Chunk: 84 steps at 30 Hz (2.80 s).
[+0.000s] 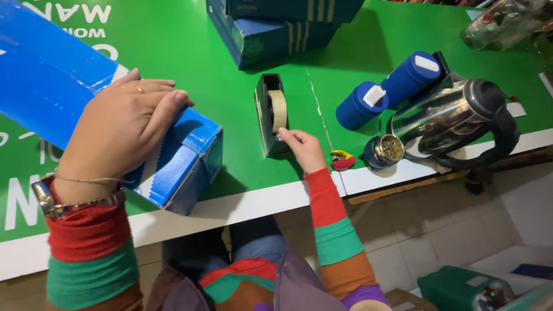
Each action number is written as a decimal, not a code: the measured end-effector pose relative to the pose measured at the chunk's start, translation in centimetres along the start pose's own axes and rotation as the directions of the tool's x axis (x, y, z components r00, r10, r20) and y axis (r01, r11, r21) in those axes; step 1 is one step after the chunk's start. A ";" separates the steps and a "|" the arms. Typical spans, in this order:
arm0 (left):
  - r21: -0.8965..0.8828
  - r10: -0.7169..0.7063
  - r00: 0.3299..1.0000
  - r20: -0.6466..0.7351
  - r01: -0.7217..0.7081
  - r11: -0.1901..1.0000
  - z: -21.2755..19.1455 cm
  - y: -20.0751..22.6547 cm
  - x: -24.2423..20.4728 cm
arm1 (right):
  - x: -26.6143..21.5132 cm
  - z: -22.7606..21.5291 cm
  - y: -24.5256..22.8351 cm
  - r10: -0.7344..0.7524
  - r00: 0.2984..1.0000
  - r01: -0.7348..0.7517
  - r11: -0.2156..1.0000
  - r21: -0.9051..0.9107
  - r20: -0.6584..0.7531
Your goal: Sealing cardboard shoe boxes with adhesive tape.
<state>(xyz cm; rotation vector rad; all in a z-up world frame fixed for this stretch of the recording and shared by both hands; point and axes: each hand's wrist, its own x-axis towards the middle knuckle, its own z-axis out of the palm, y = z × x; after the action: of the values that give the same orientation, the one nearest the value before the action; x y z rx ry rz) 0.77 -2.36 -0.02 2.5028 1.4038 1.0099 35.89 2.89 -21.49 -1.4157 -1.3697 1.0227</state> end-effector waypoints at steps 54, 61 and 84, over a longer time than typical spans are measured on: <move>0.083 0.093 0.995 0.017 -0.095 0.992 -0.2 0.1 0.0 | -7.1 2.2 -16.7 -0.659 0.706 0.322 0.625 0.711 0.260; -0.014 0.139 0.989 0.047 -0.139 0.990 -0.6 0.7 0.3 | -4.7 4.6 -14.9 -0.648 0.688 0.097 0.527 0.845 0.325; -0.092 0.172 0.985 0.029 -0.169 0.981 -3.3 3.8 2.3 | -5.6 2.1 -17.7 -0.131 0.879 0.063 0.985 0.160 0.458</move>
<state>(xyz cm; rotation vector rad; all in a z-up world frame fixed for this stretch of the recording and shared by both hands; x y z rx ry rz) 2.36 -3.46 5.15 2.5970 1.1233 1.0239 28.91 -2.73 -5.12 -1.0164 -1.6538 1.4269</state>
